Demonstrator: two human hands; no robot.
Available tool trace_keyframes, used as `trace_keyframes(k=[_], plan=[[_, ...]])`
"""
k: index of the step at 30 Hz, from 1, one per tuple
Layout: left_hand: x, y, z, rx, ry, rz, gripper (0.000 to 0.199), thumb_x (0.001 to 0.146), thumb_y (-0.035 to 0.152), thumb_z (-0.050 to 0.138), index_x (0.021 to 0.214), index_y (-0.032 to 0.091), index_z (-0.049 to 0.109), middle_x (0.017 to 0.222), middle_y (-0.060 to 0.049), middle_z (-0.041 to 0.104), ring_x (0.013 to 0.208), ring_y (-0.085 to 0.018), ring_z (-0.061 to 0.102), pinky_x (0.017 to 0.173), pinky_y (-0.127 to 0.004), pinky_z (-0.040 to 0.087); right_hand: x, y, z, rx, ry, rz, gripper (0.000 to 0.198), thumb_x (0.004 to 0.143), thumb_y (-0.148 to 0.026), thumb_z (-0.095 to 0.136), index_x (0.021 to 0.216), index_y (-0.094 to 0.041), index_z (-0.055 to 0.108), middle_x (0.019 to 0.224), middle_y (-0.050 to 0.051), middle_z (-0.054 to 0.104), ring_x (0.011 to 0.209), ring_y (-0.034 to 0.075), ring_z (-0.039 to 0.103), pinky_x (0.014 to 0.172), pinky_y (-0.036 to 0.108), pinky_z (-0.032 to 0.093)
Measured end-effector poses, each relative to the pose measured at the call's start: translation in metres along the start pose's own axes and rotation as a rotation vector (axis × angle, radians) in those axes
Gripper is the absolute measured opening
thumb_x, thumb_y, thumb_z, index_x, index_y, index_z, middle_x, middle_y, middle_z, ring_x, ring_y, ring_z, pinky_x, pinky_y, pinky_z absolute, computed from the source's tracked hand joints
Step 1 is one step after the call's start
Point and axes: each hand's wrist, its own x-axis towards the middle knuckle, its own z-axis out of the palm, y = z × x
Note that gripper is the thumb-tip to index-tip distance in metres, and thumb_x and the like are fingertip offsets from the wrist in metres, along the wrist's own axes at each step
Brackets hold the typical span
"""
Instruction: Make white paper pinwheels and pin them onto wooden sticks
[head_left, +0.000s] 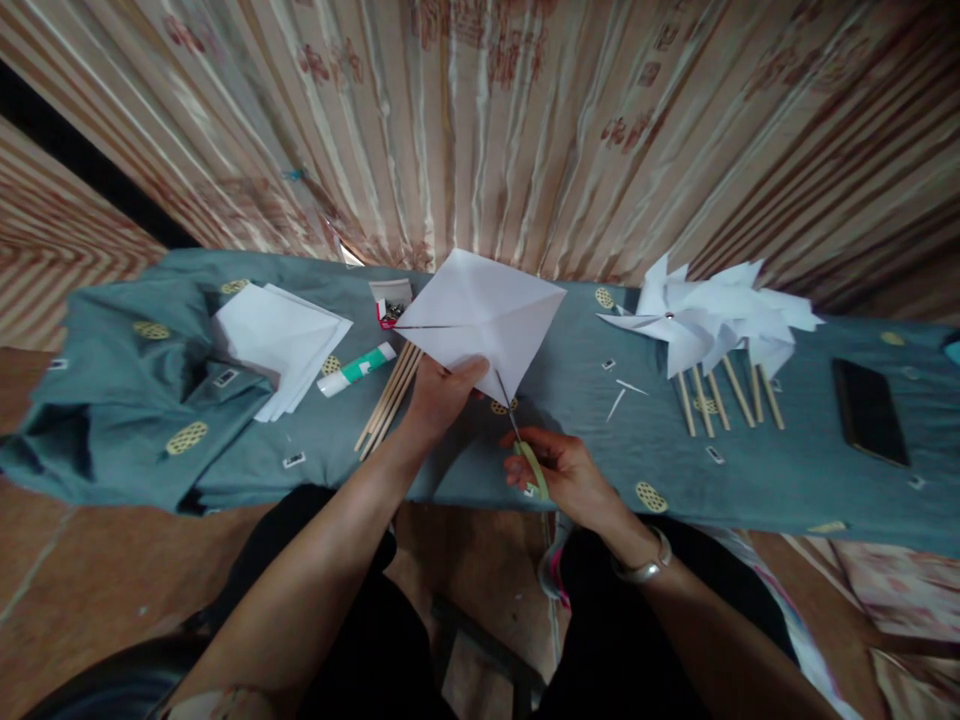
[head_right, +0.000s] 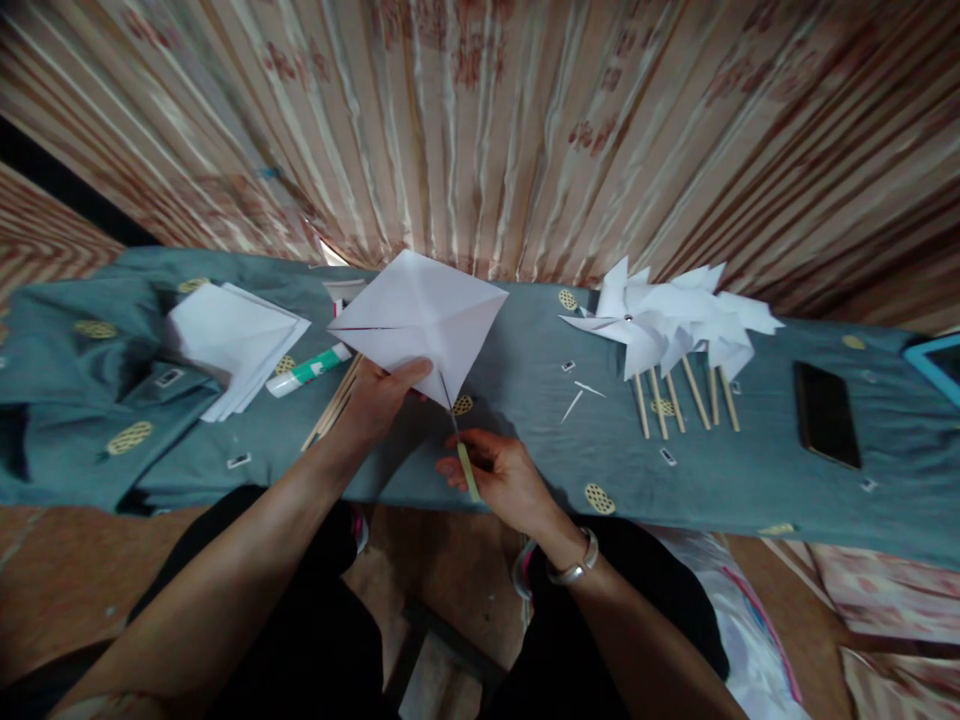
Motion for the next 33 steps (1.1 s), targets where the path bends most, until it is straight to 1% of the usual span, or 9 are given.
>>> trace_keyframes(k=[3, 6, 9, 13, 18, 22, 27, 33], plan=[[-0.001, 0.000, 0.000, -0.019, -0.002, -0.001, 0.019, 0.061, 0.028, 0.071, 0.073, 0.020, 0.059, 0.060, 0.001, 0.059, 0.051, -0.015, 0.056, 0.045, -0.027, 0.047, 0.000, -0.001, 0.001, 0.002, -0.004, -0.015, 0.050, 0.062, -0.057, 0.084, 0.090, -0.020, 0.066, 0.061, -0.003, 0.065, 0.050, 0.011, 0.056, 0.050, 0.026, 0.045], [-0.002, -0.001, -0.001, -0.011, -0.022, -0.009, 0.017, 0.061, 0.028, 0.072, 0.069, 0.020, 0.059, 0.059, 0.001, 0.059, 0.050, -0.015, 0.055, 0.044, -0.027, 0.047, -0.001, -0.003, 0.000, 0.000, -0.011, -0.015, 0.049, 0.065, -0.059, 0.082, 0.090, -0.020, 0.066, 0.062, -0.002, 0.065, 0.053, 0.012, 0.057, 0.051, 0.026, 0.046], [-0.005, -0.003, -0.002, -0.002, -0.057, -0.029, 0.017, 0.061, 0.029, 0.074, 0.066, 0.020, 0.060, 0.059, 0.001, 0.061, 0.053, -0.016, 0.056, 0.049, -0.028, 0.048, -0.002, -0.006, -0.001, 0.005, -0.008, 0.007, 0.050, 0.064, -0.061, 0.082, 0.089, -0.021, 0.066, 0.064, -0.001, 0.065, 0.055, 0.013, 0.059, 0.051, 0.026, 0.046], [-0.009, -0.006, 0.000, -0.053, -0.084, -0.044, 0.018, 0.060, 0.030, 0.075, 0.070, 0.019, 0.064, 0.065, 0.000, 0.066, 0.059, -0.018, 0.061, 0.056, -0.030, 0.052, -0.002, -0.008, -0.002, -0.009, 0.004, 0.011, 0.054, 0.061, -0.063, 0.083, 0.090, -0.021, 0.067, 0.065, -0.002, 0.065, 0.056, 0.013, 0.059, 0.052, 0.025, 0.047], [-0.010, -0.007, 0.002, -0.067, -0.073, -0.068, 0.020, 0.060, 0.029, 0.077, 0.074, 0.017, 0.069, 0.072, -0.001, 0.070, 0.065, -0.017, 0.063, 0.062, -0.029, 0.052, -0.001, -0.005, -0.002, -0.007, -0.007, -0.001, 0.055, 0.063, -0.064, 0.082, 0.092, -0.020, 0.066, 0.066, -0.001, 0.065, 0.057, 0.014, 0.061, 0.052, 0.025, 0.048], [-0.010, -0.007, 0.002, -0.103, -0.074, -0.065, 0.022, 0.060, 0.027, 0.078, 0.078, 0.016, 0.071, 0.074, -0.001, 0.071, 0.066, -0.016, 0.063, 0.064, -0.028, 0.051, -0.001, -0.003, -0.002, -0.001, 0.002, -0.022, 0.052, 0.065, -0.063, 0.081, 0.090, -0.020, 0.066, 0.064, -0.002, 0.064, 0.054, 0.013, 0.058, 0.050, 0.024, 0.046], [-0.011, -0.007, 0.002, -0.101, -0.060, -0.079, 0.021, 0.060, 0.028, 0.078, 0.075, 0.015, 0.070, 0.070, 0.000, 0.069, 0.063, -0.016, 0.061, 0.062, -0.029, 0.051, 0.000, -0.003, 0.000, 0.061, 0.027, 0.022, 0.056, 0.057, -0.063, 0.085, 0.090, -0.021, 0.066, 0.064, -0.002, 0.065, 0.053, 0.013, 0.059, 0.050, 0.025, 0.048], [-0.010, -0.008, 0.001, -0.103, -0.064, -0.071, 0.023, 0.060, 0.028, 0.078, 0.078, 0.015, 0.070, 0.075, -0.002, 0.071, 0.067, -0.017, 0.063, 0.066, -0.029, 0.051, 0.001, -0.003, 0.001, 0.066, 0.044, 0.026, 0.056, 0.057, -0.064, 0.085, 0.087, -0.021, 0.067, 0.061, -0.003, 0.064, 0.052, 0.012, 0.059, 0.049, 0.024, 0.046]])
